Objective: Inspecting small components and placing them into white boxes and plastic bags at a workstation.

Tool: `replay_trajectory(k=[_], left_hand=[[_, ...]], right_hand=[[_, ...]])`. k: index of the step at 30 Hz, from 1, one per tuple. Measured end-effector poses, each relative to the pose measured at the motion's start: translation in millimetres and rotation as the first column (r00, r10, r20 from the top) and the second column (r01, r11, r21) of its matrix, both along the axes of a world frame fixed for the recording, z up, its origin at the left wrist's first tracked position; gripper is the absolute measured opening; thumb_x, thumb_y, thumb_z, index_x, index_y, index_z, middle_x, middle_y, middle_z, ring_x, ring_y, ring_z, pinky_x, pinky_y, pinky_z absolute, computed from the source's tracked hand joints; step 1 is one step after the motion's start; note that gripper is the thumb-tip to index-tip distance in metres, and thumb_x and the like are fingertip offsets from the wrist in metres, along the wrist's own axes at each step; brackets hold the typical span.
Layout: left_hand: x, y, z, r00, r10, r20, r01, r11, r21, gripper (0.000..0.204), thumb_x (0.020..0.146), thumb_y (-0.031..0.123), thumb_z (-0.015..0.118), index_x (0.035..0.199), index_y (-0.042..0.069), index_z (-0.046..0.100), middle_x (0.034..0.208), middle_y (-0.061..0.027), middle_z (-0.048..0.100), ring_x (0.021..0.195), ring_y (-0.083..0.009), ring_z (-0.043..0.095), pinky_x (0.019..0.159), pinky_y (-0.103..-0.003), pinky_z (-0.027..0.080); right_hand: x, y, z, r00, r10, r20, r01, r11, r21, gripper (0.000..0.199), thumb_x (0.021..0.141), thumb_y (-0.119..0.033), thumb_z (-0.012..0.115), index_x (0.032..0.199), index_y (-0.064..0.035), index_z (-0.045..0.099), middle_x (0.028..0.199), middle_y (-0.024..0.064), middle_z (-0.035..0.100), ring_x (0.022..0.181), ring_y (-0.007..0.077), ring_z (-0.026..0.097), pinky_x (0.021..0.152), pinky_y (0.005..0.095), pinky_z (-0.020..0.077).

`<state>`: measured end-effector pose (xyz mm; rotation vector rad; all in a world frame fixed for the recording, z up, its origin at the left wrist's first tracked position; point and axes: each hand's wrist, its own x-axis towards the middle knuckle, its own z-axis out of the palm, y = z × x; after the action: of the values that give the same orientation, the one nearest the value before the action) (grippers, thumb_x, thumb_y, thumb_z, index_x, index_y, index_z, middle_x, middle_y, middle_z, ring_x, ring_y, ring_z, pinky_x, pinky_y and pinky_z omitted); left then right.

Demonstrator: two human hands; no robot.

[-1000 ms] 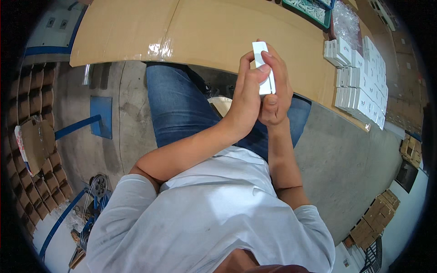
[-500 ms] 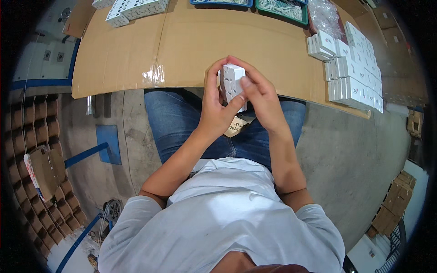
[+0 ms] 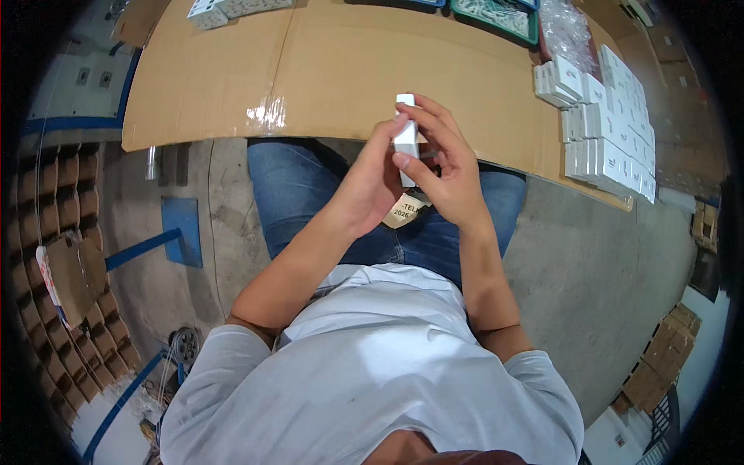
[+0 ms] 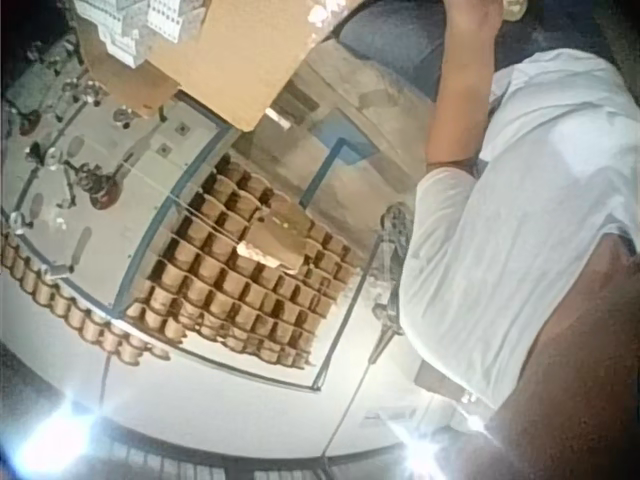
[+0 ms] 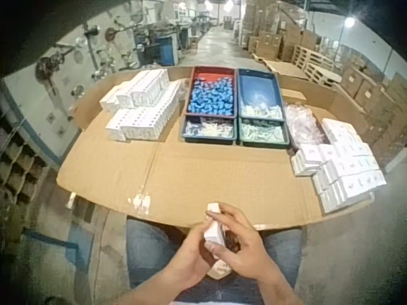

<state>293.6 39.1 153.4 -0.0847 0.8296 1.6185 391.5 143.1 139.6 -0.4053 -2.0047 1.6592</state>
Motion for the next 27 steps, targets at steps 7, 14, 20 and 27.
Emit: replay_trajectory(k=[7,14,20,27], left_hand=[[5.9,-4.2,-0.5,0.997,0.047,-0.055,-0.043,0.997,0.061,0.047,0.101,0.045,0.055,0.137,0.016,0.051,0.112,-0.0006,0.059,0.107,-0.0131,0.058,0.091,-0.032,0.049],[17.7,-1.0,7.9,0.989,0.145,-0.019,-0.145,0.989,-0.024,0.049,0.102,0.046,0.05,0.133,0.008,0.052,0.118,-0.0055,0.059,0.108,-0.0158,0.06,0.094,-0.033,0.05],[30.0,4.9,9.6,0.97,0.209,-0.126,-0.218,0.974,-0.06,0.048,0.104,0.049,0.046,0.13,0.009,0.054,0.117,-0.0027,0.059,0.109,-0.0133,0.059,0.096,-0.03,0.047],[35.2,4.2,-2.4,0.953,0.239,-0.185,-0.249,0.968,-0.032,0.048,0.104,0.049,0.044,0.128,0.009,0.055,0.114,-0.0019,0.061,0.107,-0.0118,0.06,0.093,-0.029,0.048]], right_hand=[[-4.7,3.2,-12.6,0.998,-0.012,-0.065,0.024,0.982,0.188,0.058,0.08,-0.033,0.086,0.13,-0.0091,0.067,0.143,0.017,0.052,0.124,0.0318,0.058,0.099,0.039,0.0494],[-7.4,-1.4,-14.0,0.995,0.006,-0.102,0.02,0.966,0.256,0.056,0.091,-0.039,0.075,0.135,-0.0061,0.064,0.142,0.0222,0.051,0.127,0.0375,0.056,0.103,0.0418,0.0465],[-8.6,-2.2,-23.6,0.987,-0.01,-0.163,0.086,0.88,0.466,0.052,0.102,-0.034,0.058,0.14,0.0018,0.056,0.146,0.0286,0.048,0.129,0.0421,0.054,0.106,0.0441,0.0452],[-9.4,-3.6,-25.5,0.984,0.002,-0.18,0.088,0.868,0.488,0.051,0.104,-0.035,0.053,0.135,0.005,0.058,0.146,0.0308,0.048,0.127,0.0452,0.056,0.105,0.0457,0.0463]])
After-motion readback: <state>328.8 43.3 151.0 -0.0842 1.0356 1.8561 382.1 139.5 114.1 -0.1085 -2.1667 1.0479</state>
